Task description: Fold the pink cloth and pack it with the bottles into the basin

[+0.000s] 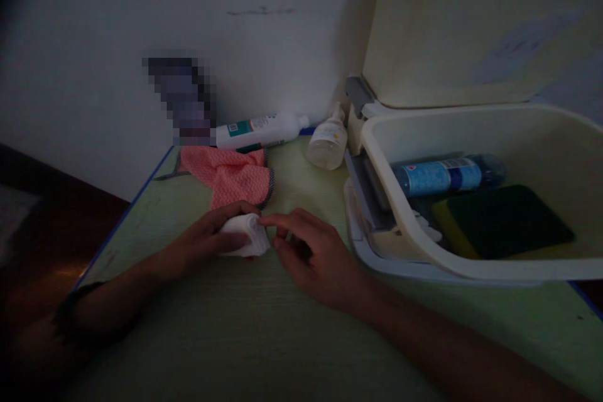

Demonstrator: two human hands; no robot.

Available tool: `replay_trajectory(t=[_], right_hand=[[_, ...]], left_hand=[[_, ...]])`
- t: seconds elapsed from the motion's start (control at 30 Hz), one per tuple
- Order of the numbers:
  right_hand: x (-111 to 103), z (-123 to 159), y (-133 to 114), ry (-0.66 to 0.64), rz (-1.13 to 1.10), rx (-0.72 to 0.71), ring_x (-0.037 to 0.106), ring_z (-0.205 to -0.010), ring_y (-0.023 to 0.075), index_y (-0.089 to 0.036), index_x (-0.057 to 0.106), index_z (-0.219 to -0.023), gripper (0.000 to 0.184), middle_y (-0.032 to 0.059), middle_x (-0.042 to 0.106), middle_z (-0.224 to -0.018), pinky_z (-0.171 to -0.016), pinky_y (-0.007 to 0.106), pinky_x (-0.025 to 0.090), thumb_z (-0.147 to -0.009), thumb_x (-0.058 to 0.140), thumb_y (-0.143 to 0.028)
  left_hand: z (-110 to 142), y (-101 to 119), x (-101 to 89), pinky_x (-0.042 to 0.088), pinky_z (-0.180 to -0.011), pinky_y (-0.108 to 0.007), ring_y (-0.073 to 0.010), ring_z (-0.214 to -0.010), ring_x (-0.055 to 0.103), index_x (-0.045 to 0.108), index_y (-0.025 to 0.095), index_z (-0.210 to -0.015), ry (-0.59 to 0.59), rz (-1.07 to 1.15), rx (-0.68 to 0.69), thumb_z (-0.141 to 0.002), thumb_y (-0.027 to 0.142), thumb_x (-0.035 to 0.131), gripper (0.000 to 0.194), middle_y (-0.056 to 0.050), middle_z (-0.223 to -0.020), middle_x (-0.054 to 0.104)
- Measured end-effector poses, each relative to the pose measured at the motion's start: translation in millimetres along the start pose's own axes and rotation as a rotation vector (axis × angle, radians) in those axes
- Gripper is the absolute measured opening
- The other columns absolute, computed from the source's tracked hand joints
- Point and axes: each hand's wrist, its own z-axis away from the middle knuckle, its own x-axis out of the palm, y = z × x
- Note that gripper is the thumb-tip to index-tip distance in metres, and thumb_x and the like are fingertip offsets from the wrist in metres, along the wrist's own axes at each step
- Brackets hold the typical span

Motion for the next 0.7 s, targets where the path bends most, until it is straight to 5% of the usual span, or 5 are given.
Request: replay_trajectory(t=[0.7], right_hand=[[-0.8,-1.5,-1.8,-0.033,0.048,0.001,0.049,-0.064,0.0090,-0.021,0.054,-0.117,0.032,-0.0004,0.052,-0.081,-0.056,0.022,0.042,-0.086,0.049,-0.013]], left_hand=[[0.4,-3.4,3.8,0.047,-0.057,-0.018,-0.0084,-0.065,0.053,0.051,0.014,-0.092,0.018,-0.052,0.066,-0.083,0.029,0.057,0.018,0.002,-0.077,0.053]])
